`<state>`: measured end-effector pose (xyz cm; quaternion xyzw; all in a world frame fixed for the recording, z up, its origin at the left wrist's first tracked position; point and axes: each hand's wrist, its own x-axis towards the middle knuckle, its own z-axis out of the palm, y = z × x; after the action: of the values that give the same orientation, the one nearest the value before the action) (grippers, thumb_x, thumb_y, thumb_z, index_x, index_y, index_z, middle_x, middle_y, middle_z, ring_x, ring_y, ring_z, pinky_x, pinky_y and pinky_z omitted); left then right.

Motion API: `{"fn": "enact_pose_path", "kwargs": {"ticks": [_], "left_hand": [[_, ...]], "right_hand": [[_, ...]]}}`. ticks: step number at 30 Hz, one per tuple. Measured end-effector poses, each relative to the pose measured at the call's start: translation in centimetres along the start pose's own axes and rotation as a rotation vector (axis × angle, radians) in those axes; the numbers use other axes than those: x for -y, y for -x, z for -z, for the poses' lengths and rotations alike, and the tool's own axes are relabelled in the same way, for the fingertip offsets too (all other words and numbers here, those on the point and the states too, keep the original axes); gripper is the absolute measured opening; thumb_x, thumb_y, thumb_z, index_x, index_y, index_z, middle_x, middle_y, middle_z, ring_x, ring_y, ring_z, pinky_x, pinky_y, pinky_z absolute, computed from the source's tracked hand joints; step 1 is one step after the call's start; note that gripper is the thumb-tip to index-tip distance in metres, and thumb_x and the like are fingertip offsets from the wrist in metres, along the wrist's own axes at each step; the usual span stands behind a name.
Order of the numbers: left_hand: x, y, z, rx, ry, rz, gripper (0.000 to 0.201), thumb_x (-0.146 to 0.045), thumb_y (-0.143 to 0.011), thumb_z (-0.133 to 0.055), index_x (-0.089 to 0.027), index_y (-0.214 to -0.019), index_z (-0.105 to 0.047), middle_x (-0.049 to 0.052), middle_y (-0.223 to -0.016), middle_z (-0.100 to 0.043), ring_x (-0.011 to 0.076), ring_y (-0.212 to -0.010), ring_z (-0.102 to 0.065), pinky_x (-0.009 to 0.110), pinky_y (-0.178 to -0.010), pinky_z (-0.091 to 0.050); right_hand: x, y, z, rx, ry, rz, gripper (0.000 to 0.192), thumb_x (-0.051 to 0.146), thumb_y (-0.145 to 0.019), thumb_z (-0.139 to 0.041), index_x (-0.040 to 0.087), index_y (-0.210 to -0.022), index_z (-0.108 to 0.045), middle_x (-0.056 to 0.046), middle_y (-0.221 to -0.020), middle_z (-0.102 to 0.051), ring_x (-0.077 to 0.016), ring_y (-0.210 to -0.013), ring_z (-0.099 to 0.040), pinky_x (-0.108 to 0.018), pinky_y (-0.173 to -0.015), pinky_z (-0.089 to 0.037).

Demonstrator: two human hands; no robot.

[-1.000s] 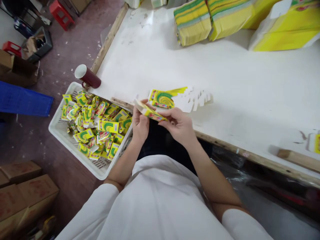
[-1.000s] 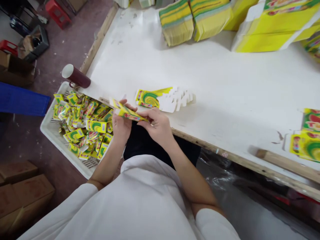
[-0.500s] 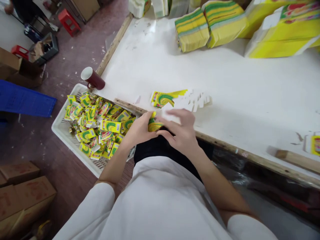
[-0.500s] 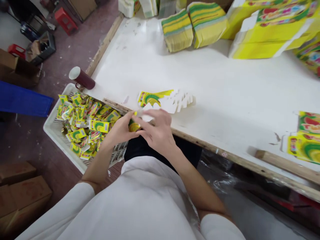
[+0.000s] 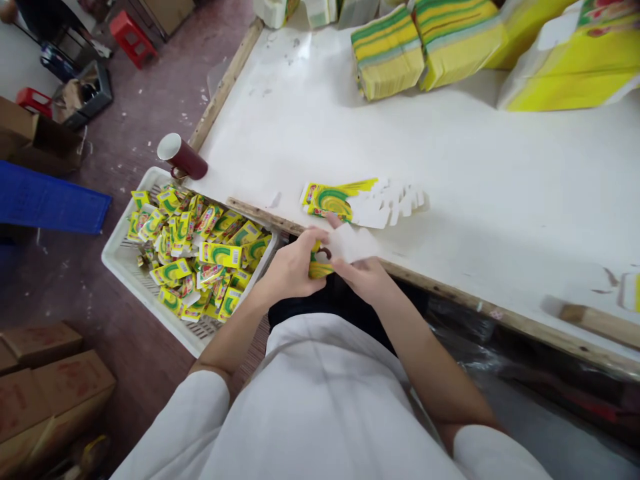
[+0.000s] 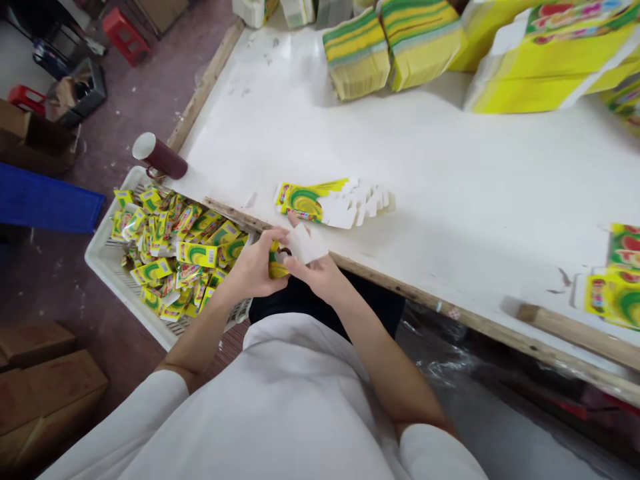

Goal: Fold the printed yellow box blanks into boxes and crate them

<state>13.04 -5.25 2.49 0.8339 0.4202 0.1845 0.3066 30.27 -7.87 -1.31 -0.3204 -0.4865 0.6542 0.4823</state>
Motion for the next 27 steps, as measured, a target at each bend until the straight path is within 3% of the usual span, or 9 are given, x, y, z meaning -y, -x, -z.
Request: {"fn": "enact_pose_path", "kwargs": {"ticks": [2, 4, 7, 10, 12, 16, 21, 27], "left_hand": [[0.7, 0.0, -0.1, 0.014, 0.036, 0.052, 0.066, -0.025, -0.071, -0.067, -0.02, -0.129, -0.035, 0.011, -0.117, -0.06, 0.0226, -0.09, -0.067, 0.033, -0.075, -0.053], [1.2, 0.0, -0.5, -0.041, 0.085, 0.041, 0.074, -0.026, -0.072, -0.068, -0.019, -0.135, -0.029, 0.015, -0.124, -0.056, 0.0218, -0.093, -0.067, 0.033, -0.077, -0.053], [1.6, 0.2, -0.9, -0.175, 0.101, 0.055, 0.077, -0.024, -0.071, -0.072, -0.018, -0.135, -0.029, 0.017, -0.132, -0.049, 0.0222, -0.105, -0.064, 0.034, -0.085, -0.054], [1.4, 0.7, -0.5, -0.141, 0.04, 0.146, 0.067, -0.029, -0.073, -0.076, -0.018, -0.129, -0.041, 0.014, -0.127, -0.057, 0.0254, -0.113, -0.062, 0.038, -0.094, -0.052], [1.2, 1.0, 0.0, -0.08, 0.025, 0.198, 0.06, -0.033, -0.074, -0.078, -0.018, -0.124, -0.05, 0.01, -0.119, -0.065, 0.0255, -0.11, -0.065, 0.038, -0.094, -0.052], [1.1, 1.4, 1.3, -0.06, -0.025, 0.222, 0.058, -0.036, -0.07, -0.08, -0.017, -0.121, -0.06, 0.007, -0.113, -0.072, 0.0249, -0.101, -0.07, 0.036, -0.089, -0.054], [0.5, 0.6, 2.4, -0.004, -0.139, 0.102, 0.056, -0.032, -0.066, -0.083, -0.018, -0.117, -0.065, 0.006, -0.112, -0.074, 0.026, -0.101, -0.072, 0.036, -0.089, -0.054], [-0.1, 0.3, 2.4, -0.054, -0.231, 0.118, 0.057, -0.029, -0.067, -0.079, -0.018, -0.121, -0.064, 0.008, -0.115, -0.074, 0.0277, -0.105, -0.071, 0.038, -0.093, -0.054]], "right_hand": [[0.1, 0.4, 0.2, 0.037, 0.212, 0.112, 0.073, 0.04, -0.098, -0.056, 0.028, -0.163, -0.025, -0.011, -0.166, -0.031, -0.0273, -0.151, -0.038, -0.049, -0.12, -0.04], [0.2, 0.4, 0.1, 0.01, 0.496, 0.192, 0.059, 0.028, -0.1, -0.053, 0.026, -0.157, -0.041, -0.011, -0.166, -0.031, -0.0265, -0.152, -0.036, -0.048, -0.122, -0.038], [-0.1, 0.1, 0.2, -0.055, 0.732, 0.26, 0.042, 0.019, -0.099, -0.049, 0.025, -0.138, -0.064, -0.012, -0.159, -0.044, -0.0252, -0.144, -0.049, -0.045, -0.117, -0.045], [-0.4, -0.1, 0.9, -0.144, 0.78, 0.292, 0.032, 0.022, -0.098, -0.054, 0.025, -0.124, -0.072, -0.012, -0.15, -0.055, -0.0258, -0.136, -0.057, -0.047, -0.112, -0.05], [-0.4, 0.0, 1.4, -0.136, 0.826, 0.281, 0.029, 0.023, -0.097, -0.058, 0.024, -0.122, -0.072, -0.014, -0.149, -0.056, -0.027, -0.136, -0.057, -0.048, -0.111, -0.051], [0.9, 0.3, 2.6, 0.074, 0.904, 0.238, 0.032, 0.022, -0.097, -0.057, 0.019, -0.125, -0.071, -0.02, -0.152, -0.05, -0.0299, -0.137, -0.056, -0.05, -0.108, -0.052], [2.7, 0.0, 3.5, 0.257, 0.892, 0.241, 0.032, 0.02, -0.092, -0.064, 0.027, -0.121, -0.075, -0.011, -0.142, -0.059, -0.027, -0.124, -0.064, -0.046, -0.102, -0.056], [1.1, 0.1, 2.9, -0.002, 0.876, 0.277, 0.025, 0.023, -0.09, -0.067, 0.022, -0.111, -0.079, -0.015, -0.142, -0.059, -0.0292, -0.122, -0.065, -0.046, -0.101, -0.057]]}}
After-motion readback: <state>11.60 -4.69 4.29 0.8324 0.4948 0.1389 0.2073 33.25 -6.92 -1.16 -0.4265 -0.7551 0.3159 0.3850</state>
